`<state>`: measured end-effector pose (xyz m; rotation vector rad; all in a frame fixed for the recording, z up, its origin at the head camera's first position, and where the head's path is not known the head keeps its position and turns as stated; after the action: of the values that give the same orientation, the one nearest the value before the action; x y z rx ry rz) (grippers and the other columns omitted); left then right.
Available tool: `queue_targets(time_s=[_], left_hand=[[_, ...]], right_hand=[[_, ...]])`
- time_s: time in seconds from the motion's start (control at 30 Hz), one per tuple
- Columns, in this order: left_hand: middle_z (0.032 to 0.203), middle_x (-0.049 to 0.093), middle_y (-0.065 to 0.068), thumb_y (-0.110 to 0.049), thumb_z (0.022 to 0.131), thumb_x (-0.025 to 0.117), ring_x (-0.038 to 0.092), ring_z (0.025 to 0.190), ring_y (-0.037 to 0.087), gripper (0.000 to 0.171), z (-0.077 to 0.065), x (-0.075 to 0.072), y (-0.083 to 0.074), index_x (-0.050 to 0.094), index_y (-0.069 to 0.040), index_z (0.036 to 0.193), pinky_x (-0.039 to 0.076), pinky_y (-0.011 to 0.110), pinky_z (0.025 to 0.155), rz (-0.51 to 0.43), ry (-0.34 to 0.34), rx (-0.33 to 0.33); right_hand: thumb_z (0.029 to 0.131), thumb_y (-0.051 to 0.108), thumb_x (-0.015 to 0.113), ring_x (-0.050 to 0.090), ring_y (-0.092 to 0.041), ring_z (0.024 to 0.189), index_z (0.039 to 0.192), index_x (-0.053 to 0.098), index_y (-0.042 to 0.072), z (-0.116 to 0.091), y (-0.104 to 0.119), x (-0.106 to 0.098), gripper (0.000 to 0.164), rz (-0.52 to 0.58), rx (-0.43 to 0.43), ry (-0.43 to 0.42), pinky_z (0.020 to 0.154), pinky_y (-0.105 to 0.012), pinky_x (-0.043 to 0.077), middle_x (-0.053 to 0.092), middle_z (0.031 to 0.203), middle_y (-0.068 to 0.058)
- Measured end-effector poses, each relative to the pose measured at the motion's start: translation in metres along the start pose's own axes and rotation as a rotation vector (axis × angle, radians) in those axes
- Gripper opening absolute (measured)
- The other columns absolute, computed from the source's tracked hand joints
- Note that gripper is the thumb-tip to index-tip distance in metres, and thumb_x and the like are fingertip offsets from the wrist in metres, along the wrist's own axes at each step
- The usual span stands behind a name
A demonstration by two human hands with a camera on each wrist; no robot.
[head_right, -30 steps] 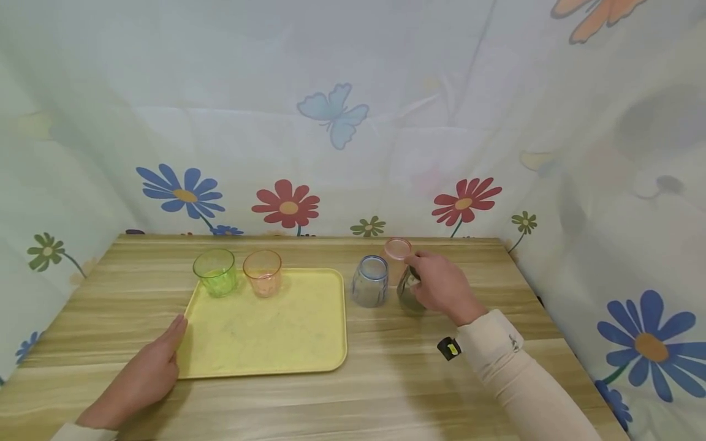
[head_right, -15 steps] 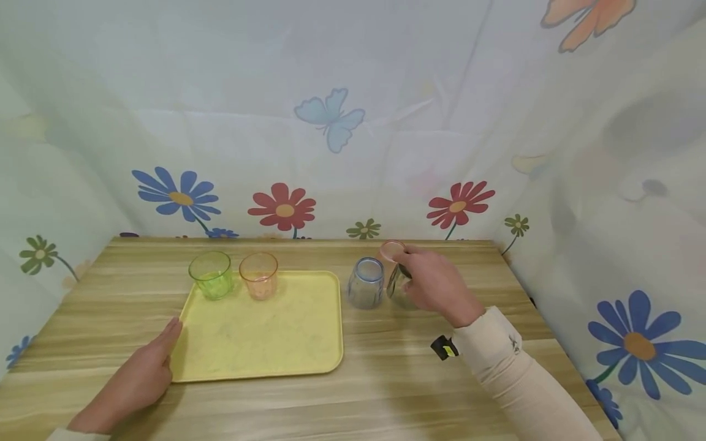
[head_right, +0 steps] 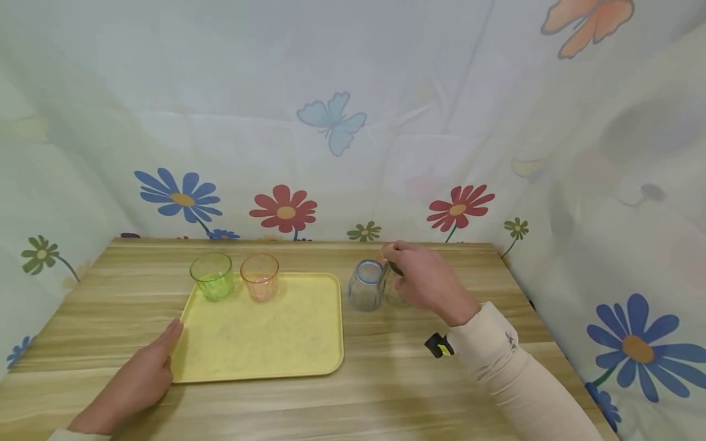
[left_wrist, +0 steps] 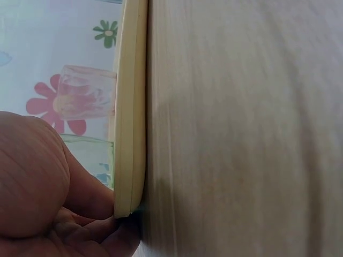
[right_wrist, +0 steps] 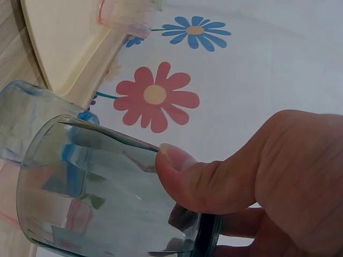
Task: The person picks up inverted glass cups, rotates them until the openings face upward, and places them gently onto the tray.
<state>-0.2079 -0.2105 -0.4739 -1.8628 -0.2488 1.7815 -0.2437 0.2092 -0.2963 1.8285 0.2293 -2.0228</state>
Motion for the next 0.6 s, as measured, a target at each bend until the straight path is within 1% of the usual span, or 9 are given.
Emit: queue_targets(time_s=[0.03,0.1,0.2,0.3,0.37,0.43,0.5,0.6], left_hand=[[0.159,0.025,0.045,0.017,0.077,0.049,0.038,0.143,0.059,0.075,0.000,0.000,0.000,0.030,0.024,0.150,0.035,0.071,0.113,0.000,-0.001,0.002],[0.158,0.025,0.045,0.017,0.078,0.048,0.038,0.143,0.059,0.074,0.000,0.000,-0.001,0.030,0.024,0.150,0.036,0.071,0.113,0.000,-0.001,0.003],[0.158,0.025,0.045,0.017,0.079,0.049,0.039,0.142,0.058,0.073,0.000,-0.001,-0.001,0.030,0.024,0.150,0.035,0.070,0.114,0.000,-0.001,0.000],[0.158,0.026,0.044,0.016,0.082,0.052,0.041,0.141,0.057,0.073,-0.001,-0.003,-0.001,0.030,0.023,0.151,0.037,0.069,0.114,0.003,-0.003,-0.003],[0.157,0.027,0.044,0.015,0.083,0.054,0.043,0.140,0.056,0.072,-0.001,-0.004,-0.001,0.031,0.022,0.151,0.039,0.068,0.113,0.005,-0.005,-0.006],[0.157,0.029,0.043,0.013,0.085,0.056,0.046,0.138,0.055,0.071,-0.001,-0.005,-0.001,0.031,0.021,0.151,0.042,0.068,0.111,0.006,-0.010,-0.010],[0.157,0.029,0.042,0.013,0.086,0.056,0.048,0.137,0.055,0.071,-0.001,-0.006,0.000,0.032,0.020,0.152,0.044,0.069,0.109,0.004,-0.009,-0.014],[0.158,0.029,0.042,0.012,0.087,0.056,0.047,0.138,0.055,0.069,-0.001,-0.007,0.001,0.032,0.020,0.152,0.043,0.069,0.110,-0.004,-0.005,-0.016]], right_hand=[[0.087,-0.006,0.074,0.064,-0.017,0.082,0.146,0.063,0.016,0.001,0.002,0.000,0.064,0.002,-0.003,0.002,0.065,-0.029,0.043,0.064,0.147,-0.009],[0.087,-0.005,0.074,0.064,-0.017,0.081,0.144,0.064,0.014,0.002,0.006,0.000,0.061,-0.006,-0.011,0.002,0.065,-0.028,0.046,0.066,0.144,-0.009],[0.088,-0.001,0.075,0.068,-0.019,0.086,0.141,0.066,0.013,0.005,0.012,0.001,0.056,-0.016,-0.020,0.010,0.069,-0.032,0.054,0.067,0.142,-0.010],[0.090,0.001,0.075,0.072,-0.026,0.102,0.139,0.067,0.012,0.008,0.018,0.003,0.051,-0.015,-0.012,0.035,0.083,-0.041,0.062,0.065,0.143,-0.013],[0.091,0.002,0.074,0.071,-0.033,0.115,0.141,0.066,0.011,0.009,0.021,0.004,0.051,-0.010,-0.001,0.059,0.091,-0.047,0.061,0.062,0.148,-0.015],[0.092,0.004,0.074,0.065,-0.038,0.128,0.142,0.065,0.010,0.011,0.024,0.005,0.051,-0.006,0.006,0.078,0.098,-0.051,0.060,0.058,0.152,-0.017],[0.093,0.005,0.074,0.060,-0.040,0.135,0.144,0.063,0.010,0.013,0.028,0.004,0.053,-0.008,0.002,0.085,0.100,-0.052,0.059,0.054,0.155,-0.019],[0.092,0.005,0.074,0.060,-0.039,0.136,0.144,0.063,0.010,0.016,0.034,0.005,0.053,-0.009,-0.024,0.088,0.100,-0.051,0.059,0.054,0.155,-0.018]])
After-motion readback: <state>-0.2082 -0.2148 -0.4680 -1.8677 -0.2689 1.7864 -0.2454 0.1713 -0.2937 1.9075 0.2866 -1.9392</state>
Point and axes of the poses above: each hand's wrist, its own z-axis towards the middle knuckle, its own x-axis out of the palm, y = z × x, the point moved 8 cm from there along z, towards the middle knuckle
